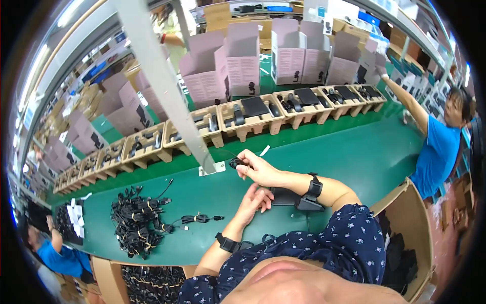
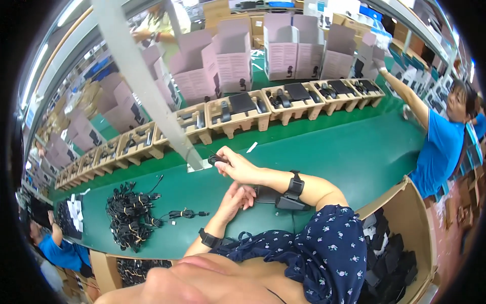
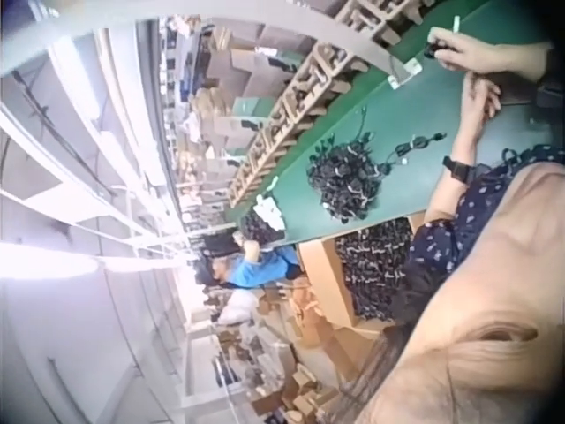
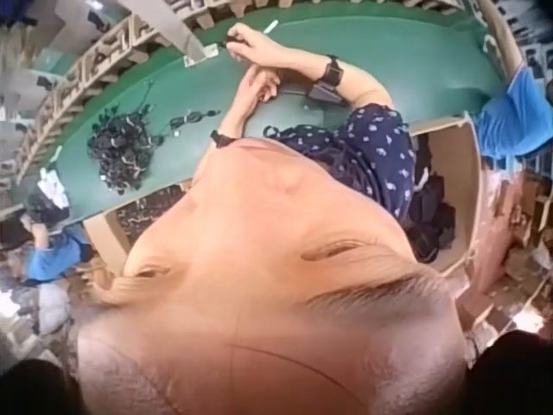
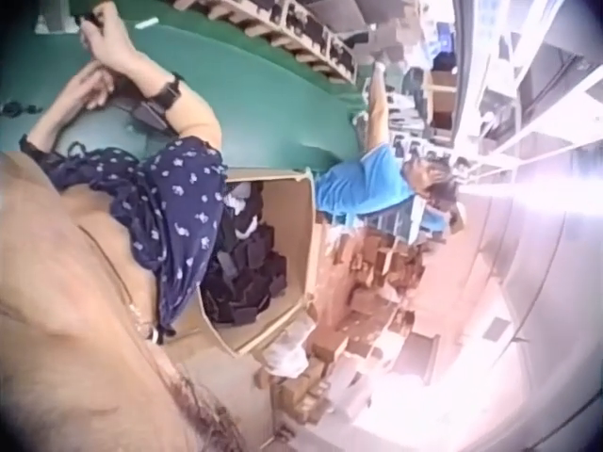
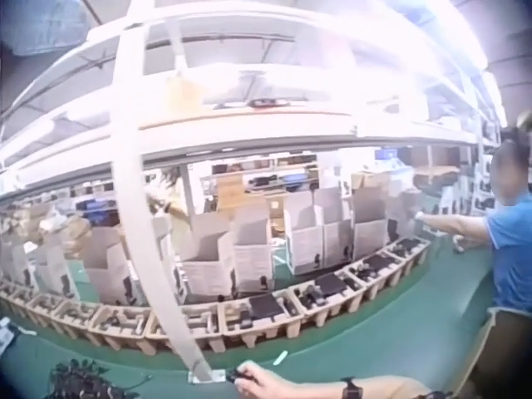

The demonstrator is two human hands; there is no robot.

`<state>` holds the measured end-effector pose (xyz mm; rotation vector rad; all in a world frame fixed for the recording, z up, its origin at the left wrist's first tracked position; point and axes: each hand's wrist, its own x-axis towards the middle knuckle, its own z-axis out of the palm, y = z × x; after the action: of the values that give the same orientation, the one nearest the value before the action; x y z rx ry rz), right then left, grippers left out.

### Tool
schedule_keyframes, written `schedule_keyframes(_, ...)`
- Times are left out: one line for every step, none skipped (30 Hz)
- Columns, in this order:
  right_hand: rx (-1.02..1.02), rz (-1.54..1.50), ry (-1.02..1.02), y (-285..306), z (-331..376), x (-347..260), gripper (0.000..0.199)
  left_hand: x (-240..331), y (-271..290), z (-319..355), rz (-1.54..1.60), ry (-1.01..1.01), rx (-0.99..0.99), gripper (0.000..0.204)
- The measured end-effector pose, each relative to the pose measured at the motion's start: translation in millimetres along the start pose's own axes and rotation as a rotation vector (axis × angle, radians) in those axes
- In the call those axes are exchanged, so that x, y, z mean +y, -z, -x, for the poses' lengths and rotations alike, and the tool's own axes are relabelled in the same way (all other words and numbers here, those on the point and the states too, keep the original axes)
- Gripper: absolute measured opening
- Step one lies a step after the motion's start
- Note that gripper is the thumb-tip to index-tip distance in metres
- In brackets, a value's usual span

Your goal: The person picks up a cable and a baseplate, fits them together, and places the assembly into a cardboard tray. They repeat this process, occasionally reaching into a large box to retrieve more baseplates.

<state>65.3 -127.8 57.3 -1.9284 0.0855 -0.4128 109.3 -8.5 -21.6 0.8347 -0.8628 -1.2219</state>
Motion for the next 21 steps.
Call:
schedule_keyframes(0.056, -0.247, 0.081, -3.5, -0.1, 4.8, 0.022, -2.9, -0.2, -0.1, -0.016, 0.014, -0.009, 0.044)
schedule_keyframes(0.077, -0.387, 0.087, -7.9, 0.1, 9.2, 0.025, -5.3, -0.3, -0.7, -0.087, 0.079, -0.111, 0.042)
schedule_keyframes(0.100, -0.277, 0.038, -10.7, 0.9, 13.5, 0.034, -7.5, -0.2, -0.9, -0.157, 0.145, -0.214, 0.040)
schedule_keyframes(0.168, -0.170, 0.138, -16.9, 1.1, 14.5, 0.037, -7.7, -1.7, -0.9, -0.228, 0.180, -0.235, 0.032)
schedule_keyframes(0.234, -0.061, 0.236, -20.5, 1.1, 15.4, 0.041, -11.3, 2.0, -1.4, -0.239, 0.190, -0.240, 0.032)
schedule_keyframes(0.150, -0.095, 0.164, -18.3, 1.6, 16.9, 0.043, -17.0, 9.0, -2.3, -0.193, 0.155, -0.164, 0.031)
schedule_keyframes(0.159, -0.103, 0.169, -14.6, 1.3, 12.7, 0.043, -19.6, 14.8, -1.4, -0.146, 0.118, -0.086, 0.029)
schedule_keyframes(0.168, 0.069, 0.123, -6.4, 2.1, 3.9, 0.042, -17.4, 13.5, -0.5, -0.158, 0.053, 0.080, 0.027)
schedule_keyframes(0.174, 0.240, 0.074, 1.6, 1.9, -2.9, 0.042, -15.1, 12.5, -1.0, -0.081, -0.068, 0.199, 0.021)
schedule_keyframes(0.261, 0.377, 0.158, 9.3, 3.3, -6.0, 0.040, -12.6, 12.7, 0.2, -0.223, -0.176, 0.313, 0.018)
schedule_keyframes(0.324, 0.450, 0.195, 17.0, 2.0, -0.9, 0.034, -10.0, 14.6, 0.6, -0.363, -0.289, 0.427, 0.021)
schedule_keyframes(0.322, 0.639, 0.266, 27.1, 2.3, 5.1, 0.032, -10.4, 13.6, -0.8, -0.464, -0.473, 0.532, 0.026)
schedule_keyframes(0.315, 0.830, 0.338, 35.6, 3.9, 5.2, 0.029, -8.7, 12.2, -3.3, -0.562, -0.661, 0.638, 0.033)
schedule_keyframes(0.258, 0.884, 0.339, 40.5, 8.8, 5.2, 0.025, -1.4, 16.7, -0.3, -0.769, -0.743, 0.653, 0.049)
schedule_keyframes(0.265, 0.886, 0.337, 43.0, 13.0, 4.6, 0.025, 2.5, 17.1, -1.2, -0.770, -0.745, 0.646, 0.049)
schedule_keyframes(0.154, 0.912, 0.318, 43.0, 19.3, -1.2, 0.026, 8.9, 12.4, -1.8, -0.871, -0.788, 0.711, 0.055)
schedule_keyframes(0.042, 0.935, 0.298, 42.0, 22.9, -3.5, 0.026, 12.2, 10.5, -2.7, -0.972, -0.831, 0.775, 0.062)
schedule_keyframes(-0.028, 0.910, 0.358, 40.3, 22.1, 1.5, 0.027, 9.4, 15.8, -4.8, -0.887, -0.819, 0.730, 0.062)
schedule_keyframes(-0.167, 0.835, 0.365, 38.2, 23.6, 0.6, 0.030, 6.5, 22.7, -4.6, -0.882, -0.812, 0.729, 0.062)
schedule_keyframes(-0.217, 0.682, 0.344, 33.3, 23.9, 2.0, 0.032, 4.7, 30.2, -4.1, -0.792, -0.697, 0.599, 0.058)
schedule_keyframes(-0.264, 0.528, 0.322, 28.4, 22.9, 3.0, 0.034, 0.9, 35.5, -3.9, -0.700, -0.581, 0.470, 0.053)
